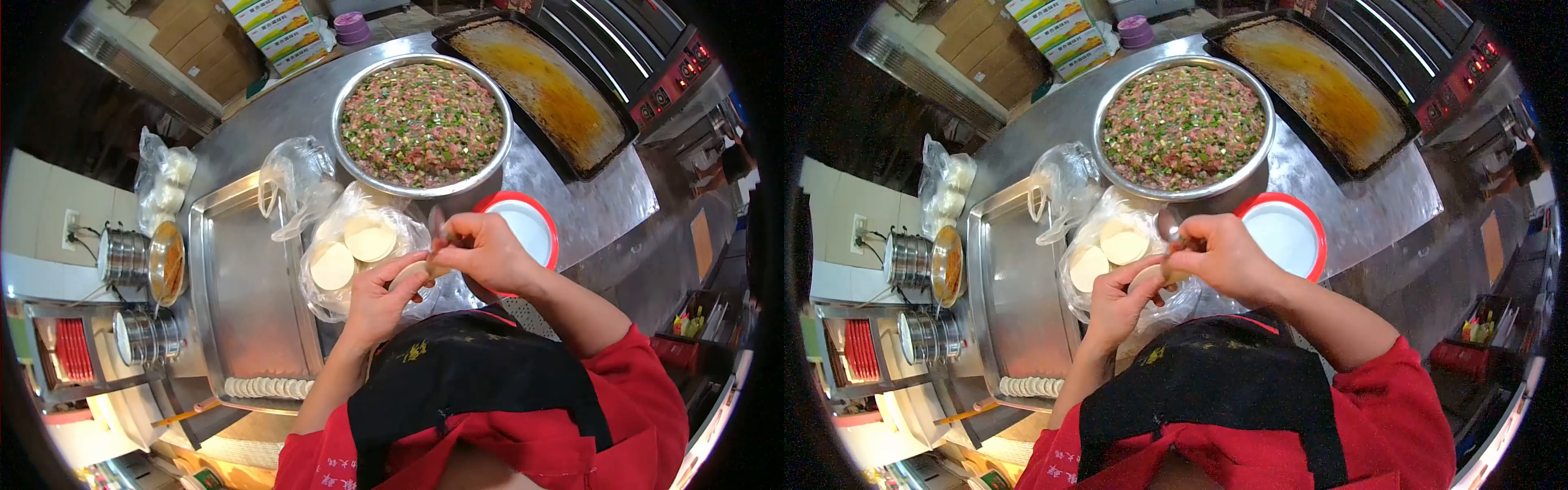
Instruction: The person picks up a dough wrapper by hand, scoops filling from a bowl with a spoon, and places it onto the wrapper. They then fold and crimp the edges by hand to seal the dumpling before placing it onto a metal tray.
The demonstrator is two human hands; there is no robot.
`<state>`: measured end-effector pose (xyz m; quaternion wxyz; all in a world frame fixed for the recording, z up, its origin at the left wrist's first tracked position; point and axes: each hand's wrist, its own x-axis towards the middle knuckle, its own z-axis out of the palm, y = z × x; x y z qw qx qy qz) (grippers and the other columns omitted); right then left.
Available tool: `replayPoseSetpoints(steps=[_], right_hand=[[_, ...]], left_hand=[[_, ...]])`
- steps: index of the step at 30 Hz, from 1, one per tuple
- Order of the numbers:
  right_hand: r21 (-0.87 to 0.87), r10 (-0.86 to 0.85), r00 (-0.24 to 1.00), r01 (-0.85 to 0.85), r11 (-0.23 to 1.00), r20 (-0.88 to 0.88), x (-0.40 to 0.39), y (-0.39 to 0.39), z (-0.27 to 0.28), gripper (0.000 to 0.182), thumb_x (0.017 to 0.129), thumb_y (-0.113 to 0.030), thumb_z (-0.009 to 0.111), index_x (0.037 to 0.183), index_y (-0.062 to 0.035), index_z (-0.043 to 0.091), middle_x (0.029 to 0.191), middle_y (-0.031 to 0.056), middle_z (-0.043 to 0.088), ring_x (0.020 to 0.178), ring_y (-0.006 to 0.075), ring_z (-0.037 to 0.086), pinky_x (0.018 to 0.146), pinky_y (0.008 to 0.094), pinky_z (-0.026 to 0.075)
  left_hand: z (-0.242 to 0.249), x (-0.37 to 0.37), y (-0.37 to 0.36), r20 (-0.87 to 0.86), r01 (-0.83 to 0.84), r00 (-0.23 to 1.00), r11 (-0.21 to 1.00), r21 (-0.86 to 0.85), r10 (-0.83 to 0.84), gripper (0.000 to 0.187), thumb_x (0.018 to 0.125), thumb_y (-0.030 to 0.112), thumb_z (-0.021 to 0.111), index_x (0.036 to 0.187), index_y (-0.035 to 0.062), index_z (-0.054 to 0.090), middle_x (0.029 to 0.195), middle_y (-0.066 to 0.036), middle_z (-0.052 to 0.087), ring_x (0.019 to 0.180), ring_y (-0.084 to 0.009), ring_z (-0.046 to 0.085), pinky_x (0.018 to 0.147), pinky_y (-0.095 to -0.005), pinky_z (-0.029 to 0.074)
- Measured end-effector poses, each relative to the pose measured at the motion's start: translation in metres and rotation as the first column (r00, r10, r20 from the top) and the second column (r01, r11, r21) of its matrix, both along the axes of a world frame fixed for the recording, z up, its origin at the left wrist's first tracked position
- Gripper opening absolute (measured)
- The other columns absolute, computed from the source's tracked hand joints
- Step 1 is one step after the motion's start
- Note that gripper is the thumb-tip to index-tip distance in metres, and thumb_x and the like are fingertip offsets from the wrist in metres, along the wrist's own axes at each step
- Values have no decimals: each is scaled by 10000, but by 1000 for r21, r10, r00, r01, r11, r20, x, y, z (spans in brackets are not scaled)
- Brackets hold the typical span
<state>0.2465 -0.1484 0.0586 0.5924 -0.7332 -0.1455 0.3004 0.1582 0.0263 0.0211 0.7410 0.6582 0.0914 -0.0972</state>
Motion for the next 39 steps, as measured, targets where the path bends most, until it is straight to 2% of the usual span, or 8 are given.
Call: replayPoseSetpoints(steps=[7, 16, 18, 22, 24, 31, 33, 39], right_hand=[[-45, 184, 982, -183, 982, 30, 13, -31, -29, 258, 732, -126, 753, 922, 30, 676, 723, 46, 639, 710, 97, 587, 672, 247, 472], [-154, 153, 988, -147, 977, 32, 3, -23, -22, 274, 725, -207, 777, 782, 19, 633, 618, 57, 572, 595, 101, 499, 545, 306, 417], [-122, 187, 822, -143, 982, 538, 0, -23, -29, 264, 737, -209, 757, 759, 14, 618, 597, 114, 556, 553, 136, 495, 525, 325, 411], [-148, 155, 849, -92, 985, 506, -3, -19, -20, 247, 743, -192, 746, 757, 16, 613, 613, 159, 558, 549, 184, 525, 534, 333, 421], [-53, 13, 960, 2, 999, 279, -4, -18, -21, 236, 751, -181, 741, 750, 16, 611, 634, 162, 573, 565, 209, 555, 535, 338, 425], [-47, 58, 950, -46, 998, 308, -5, -19, -24, 231, 749, -157, 741, 765, 17, 590, 687, 157, 589, 592, 220, 569, 542, 337, 430], [-62, 97, 830, -75, 995, 549, -6, -20, -24, 218, 744, -146, 745, 779, 8, 595, 690, 149, 586, 590, 212, 565, 543, 337, 430], [-56, 52, 923, -33, 998, 381, -7, -20, -20, 205, 744, -136, 741, 766, 3, 591, 689, 141, 574, 601, 257, 566, 543, 344, 428]], left_hand=[[-3, 2, 3, 111, -64, 992, 997, -43, 68, 242, 861, 48, 641, 1100, 11, 653, 1073, -96, 653, 834, -120, 632, 659, -225, 512], [-2, 4, -8, 229, -53, 972, 998, 29, 45, 257, 794, -1, 691, 1050, 13, 674, 1101, -128, 647, 914, -176, 633, 783, -278, 512], [7, 7, -13, 334, -62, 943, 985, 161, 5, 254, 778, -4, 701, 1030, 19, 682, 1073, -132, 657, 932, -196, 636, 808, -290, 505], [0, 6, -15, 468, -176, 883, 928, 329, 1, 224, 746, -13, 721, 968, 1, 694, 1023, -143, 671, 972, -210, 633, 863, -306, 481], [1, 7, -16, 479, -169, 878, 936, 309, 0, 221, 748, -12, 720, 966, 6, 696, 1015, -143, 674, 976, -213, 633, 862, -306, 481], [5, 8, -15, 468, -161, 883, 923, 349, -23, 194, 758, 3, 713, 952, 6, 697, 996, -135, 677, 964, -218, 637, 847, -302, 485], [3, 10, -15, 521, -206, 853, 903, 377, -23, 184, 758, 15, 717, 941, 12, 697, 975, -131, 678, 924, -223, 645, 813, -304, 498], [8, 8, -18, 542, -244, 840, 876, 415, -22, 162, 765, 14, 708, 926, 9, 696, 948, -129, 677, 879, -230, 652, 776, -305, 508]])
